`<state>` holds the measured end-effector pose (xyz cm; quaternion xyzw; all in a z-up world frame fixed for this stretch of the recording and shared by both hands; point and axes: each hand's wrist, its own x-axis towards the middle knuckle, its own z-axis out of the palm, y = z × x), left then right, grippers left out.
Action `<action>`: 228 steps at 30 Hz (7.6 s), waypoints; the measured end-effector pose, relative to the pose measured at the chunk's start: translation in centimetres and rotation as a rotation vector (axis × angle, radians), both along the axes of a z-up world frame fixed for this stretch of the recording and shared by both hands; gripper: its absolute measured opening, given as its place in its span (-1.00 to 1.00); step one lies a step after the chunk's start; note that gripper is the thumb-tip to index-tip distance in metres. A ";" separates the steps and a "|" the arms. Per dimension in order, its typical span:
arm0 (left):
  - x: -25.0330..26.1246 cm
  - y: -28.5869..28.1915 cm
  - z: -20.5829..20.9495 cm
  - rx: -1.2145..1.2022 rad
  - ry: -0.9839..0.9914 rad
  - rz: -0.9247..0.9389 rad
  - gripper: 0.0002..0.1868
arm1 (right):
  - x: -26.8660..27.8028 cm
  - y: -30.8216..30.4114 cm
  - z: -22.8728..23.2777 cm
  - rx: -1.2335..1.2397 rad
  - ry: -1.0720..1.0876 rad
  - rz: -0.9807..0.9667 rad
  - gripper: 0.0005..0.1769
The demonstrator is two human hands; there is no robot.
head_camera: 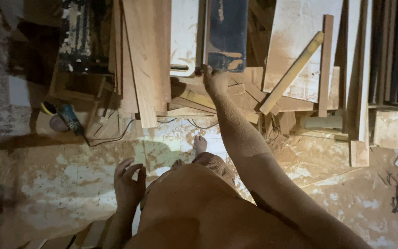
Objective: Sorting and moving various wooden strips and boards on a workshop floor.
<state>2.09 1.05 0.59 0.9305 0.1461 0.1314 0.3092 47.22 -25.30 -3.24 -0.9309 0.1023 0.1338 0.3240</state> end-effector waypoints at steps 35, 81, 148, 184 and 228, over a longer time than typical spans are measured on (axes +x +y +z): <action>-3.3 2.1 -0.8 -0.146 -0.073 0.017 -0.91 | -10.0 0.3 -4.1 0.659 -0.069 -0.306 -0.36; 18.7 -19.7 12.5 -0.489 0.115 -1.010 -0.43 | -46.2 -16.4 9.0 0.583 -0.164 -0.127 -0.20; 28.9 -14.0 -4.6 -1.023 0.420 0.106 -0.53 | -17.2 -0.9 -1.5 1.047 0.144 -0.166 -0.29; 36.0 -13.8 7.0 0.568 0.358 -0.697 0.24 | -6.9 -0.1 1.4 0.950 -0.103 -0.041 -0.47; 42.7 -13.4 2.9 0.685 0.201 -0.633 -0.44 | -19.3 -12.7 -8.6 0.780 0.258 -0.266 -0.22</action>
